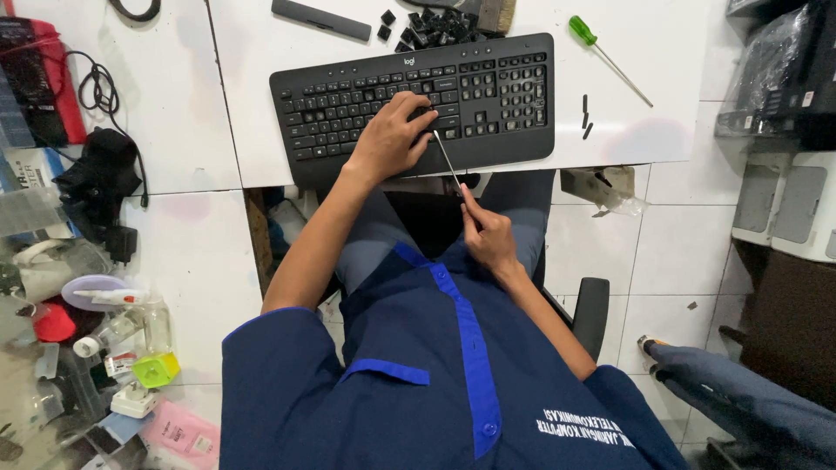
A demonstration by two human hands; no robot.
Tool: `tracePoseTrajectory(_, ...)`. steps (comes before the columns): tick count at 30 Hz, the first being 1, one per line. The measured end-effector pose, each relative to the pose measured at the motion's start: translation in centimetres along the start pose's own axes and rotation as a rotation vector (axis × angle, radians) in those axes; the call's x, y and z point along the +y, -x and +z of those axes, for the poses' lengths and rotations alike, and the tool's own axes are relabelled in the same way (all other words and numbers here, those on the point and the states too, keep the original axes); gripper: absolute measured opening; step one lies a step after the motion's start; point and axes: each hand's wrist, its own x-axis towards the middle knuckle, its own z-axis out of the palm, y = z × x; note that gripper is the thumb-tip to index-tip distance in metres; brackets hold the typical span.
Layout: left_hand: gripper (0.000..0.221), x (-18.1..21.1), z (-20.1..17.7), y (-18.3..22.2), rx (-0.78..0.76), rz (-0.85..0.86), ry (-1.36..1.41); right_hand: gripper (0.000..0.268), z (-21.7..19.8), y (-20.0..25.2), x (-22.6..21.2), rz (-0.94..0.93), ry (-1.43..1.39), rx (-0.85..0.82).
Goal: Removing individual keys from a computer keyboard using a thin prying tool
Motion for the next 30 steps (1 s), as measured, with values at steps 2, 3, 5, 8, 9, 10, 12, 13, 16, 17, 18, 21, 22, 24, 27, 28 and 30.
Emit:
tracePoseTrajectory(2, 0.031, 0.1, -0.1, -0.3, -0.016, -0.009, -0.008, 0.047, -0.4, -0.2, -1.1, 0.036, 0.035, -0.039)
tracePoseTrajectory(3, 0.028, 0.1, -0.2, -0.4, -0.036, -0.017, -0.015, 0.048, -0.6, -0.2, -1.6, 0.075, 0.068, -0.077)
tracePoseTrajectory(5, 0.025, 0.2, -0.1, -0.6, -0.036, -0.017, -0.014, 0.049, -0.8, -0.3, -2.4, 0.085, 0.121, -0.102)
tracePoseTrajectory(8, 0.023, 0.5, 0.6, -1.1, -0.034, -0.032, -0.061, 0.05, -1.4, -0.6, -4.1, 0.114, 0.228, -0.167)
tracePoseTrajectory(9, 0.024, 0.6, 1.0, -1.3, -0.03, -0.048, -0.11, 0.051, -1.7, -0.9, -4.8, 0.131, 0.284, -0.207)
tracePoseTrajectory(10, 0.024, 0.6, 1.6, -1.4, -0.03, -0.05, -0.11, 0.051, -2.0, -1.4, -6.0, 0.131, 0.283, -0.209)
tracePoseTrajectory(12, 0.035, 0.6, 2.8, -1.6, -0.026, -0.055, -0.194, 0.055, -2.8, -2.5, -8.2, 0.209, 0.31, -0.295)
tracePoseTrajectory(13, 0.035, 0.7, 3.5, -1.7, -0.024, -0.055, -0.193, 0.055, -3.0, -3.0, -8.7, 0.209, 0.312, -0.295)
tracePoseTrajectory(16, 0.032, 1.2, 5.3, -2.2, -0.027, -0.062, -0.255, 0.064, -3.3, -4.0, -9.6, 0.316, 0.498, -0.441)
tracePoseTrajectory(17, 0.03, 1.3, 5.8, -2.3, -0.029, -0.079, -0.27, 0.065, -3.4, -4.2, -9.7, 0.3, 0.569, -0.471)
tracePoseTrajectory(18, 0.028, 1.5, 6.3, -2.5, -0.031, -0.096, -0.284, 0.067, -3.4, -4.3, -9.8, 0.283, 0.64, -0.501)
tracePoseTrajectory(21, 0.025, 1.5, 6.0, -3.0, -0.062, -0.125, -0.273, 0.066, -3.6, -4.2, -8.5, 0.275, 0.677, -0.495)
tracePoseTrajectory(22, 0.025, 1.6, 5.3, -3.4, -0.06, -0.128, -0.274, 0.066, -3.2, -3.6, -7.6, 0.272, 0.678, -0.497)
tracePoseTrajectory(24, 0.026, 2.0, 4.0, -4.1, -0.079, -0.111, -0.267, 0.075, -2.6, -2.3, -5.7, 0.25, 0.74, -0.445)
tracePoseTrajectory(27, 0.028, 2.0, 4.1, -4.2, -0.103, -0.139, -0.249, 0.078, -1.0, -0.4, -2.9, 0.158, 0.769, -0.345)
tracePoseTrajectory(28, 0.028, 2.0, 4.3, -4.2, -0.104, -0.141, -0.249, 0.078, -0.4, 0.2, -1.8, 0.158, 0.769, -0.347)
tracePoseTrajectory(30, 0.026, 1.9, 4.7, -4.2, -0.072, -0.127, -0.263, 0.077, 0.9, 1.4, 0.4, -0.009, 0.765, -0.179)
